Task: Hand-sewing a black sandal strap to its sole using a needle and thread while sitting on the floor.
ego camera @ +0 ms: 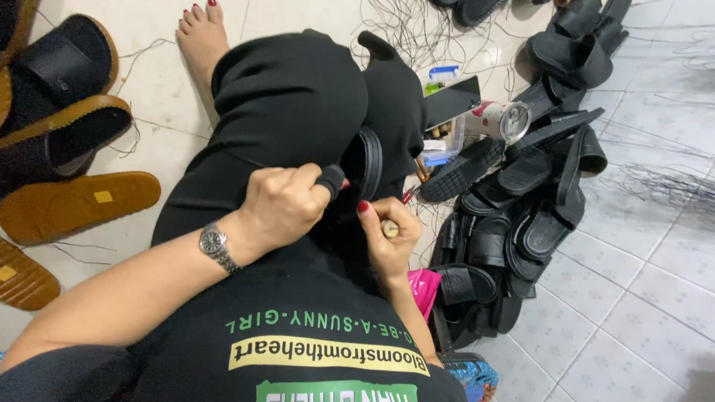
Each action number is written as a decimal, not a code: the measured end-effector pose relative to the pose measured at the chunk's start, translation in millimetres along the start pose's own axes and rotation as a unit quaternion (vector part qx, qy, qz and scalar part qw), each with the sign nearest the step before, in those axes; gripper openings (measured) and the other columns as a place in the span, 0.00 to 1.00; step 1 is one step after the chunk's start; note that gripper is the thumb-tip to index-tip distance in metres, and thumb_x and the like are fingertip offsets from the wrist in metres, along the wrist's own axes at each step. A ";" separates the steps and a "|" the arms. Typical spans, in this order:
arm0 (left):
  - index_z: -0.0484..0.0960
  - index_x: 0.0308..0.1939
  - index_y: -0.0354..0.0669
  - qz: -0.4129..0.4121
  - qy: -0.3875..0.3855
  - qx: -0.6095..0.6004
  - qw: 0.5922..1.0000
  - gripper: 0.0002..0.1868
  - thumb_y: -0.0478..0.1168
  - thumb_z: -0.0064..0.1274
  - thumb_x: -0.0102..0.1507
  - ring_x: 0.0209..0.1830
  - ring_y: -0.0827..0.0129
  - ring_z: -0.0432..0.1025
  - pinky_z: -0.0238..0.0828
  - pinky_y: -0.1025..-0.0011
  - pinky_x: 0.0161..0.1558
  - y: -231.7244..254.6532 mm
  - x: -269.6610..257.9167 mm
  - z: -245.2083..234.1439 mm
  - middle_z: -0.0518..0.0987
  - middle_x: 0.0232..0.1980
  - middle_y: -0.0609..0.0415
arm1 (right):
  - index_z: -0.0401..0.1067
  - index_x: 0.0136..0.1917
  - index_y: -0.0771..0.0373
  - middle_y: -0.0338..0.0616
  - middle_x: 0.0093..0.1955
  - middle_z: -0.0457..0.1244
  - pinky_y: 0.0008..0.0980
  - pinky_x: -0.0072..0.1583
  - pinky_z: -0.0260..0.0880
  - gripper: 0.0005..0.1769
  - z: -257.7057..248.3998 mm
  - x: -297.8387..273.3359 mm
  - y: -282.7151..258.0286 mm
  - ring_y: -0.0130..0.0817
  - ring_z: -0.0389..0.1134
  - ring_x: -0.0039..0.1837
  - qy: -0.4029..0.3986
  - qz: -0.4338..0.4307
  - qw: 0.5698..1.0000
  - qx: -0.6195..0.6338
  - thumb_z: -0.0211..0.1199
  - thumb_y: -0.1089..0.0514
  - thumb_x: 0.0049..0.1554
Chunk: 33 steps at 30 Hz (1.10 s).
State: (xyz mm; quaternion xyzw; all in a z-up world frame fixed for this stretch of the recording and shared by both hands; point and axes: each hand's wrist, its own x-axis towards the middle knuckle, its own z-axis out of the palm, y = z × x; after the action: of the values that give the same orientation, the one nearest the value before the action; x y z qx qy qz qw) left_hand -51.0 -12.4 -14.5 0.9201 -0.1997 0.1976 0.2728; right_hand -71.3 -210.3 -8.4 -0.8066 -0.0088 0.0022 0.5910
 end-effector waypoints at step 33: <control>0.87 0.28 0.51 0.086 -0.088 0.013 0.992 0.33 0.76 0.70 0.45 0.82 0.45 0.48 0.25 0.40 0.78 -18.2 30.6 -10.1 0.76 0.75 0.51 | 0.58 0.78 0.39 0.39 0.38 0.57 0.42 0.22 0.57 0.40 -54.2 15.7 -107.1 0.39 0.62 0.25 -0.311 -0.107 0.693 -0.641 0.56 0.60 0.53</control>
State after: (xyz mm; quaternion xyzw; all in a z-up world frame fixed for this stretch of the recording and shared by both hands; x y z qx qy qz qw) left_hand -19.1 -0.5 0.0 0.9169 -0.2989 0.1412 0.2238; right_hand -56.1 -229.5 110.2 -0.9364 -0.2778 0.1839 -0.1104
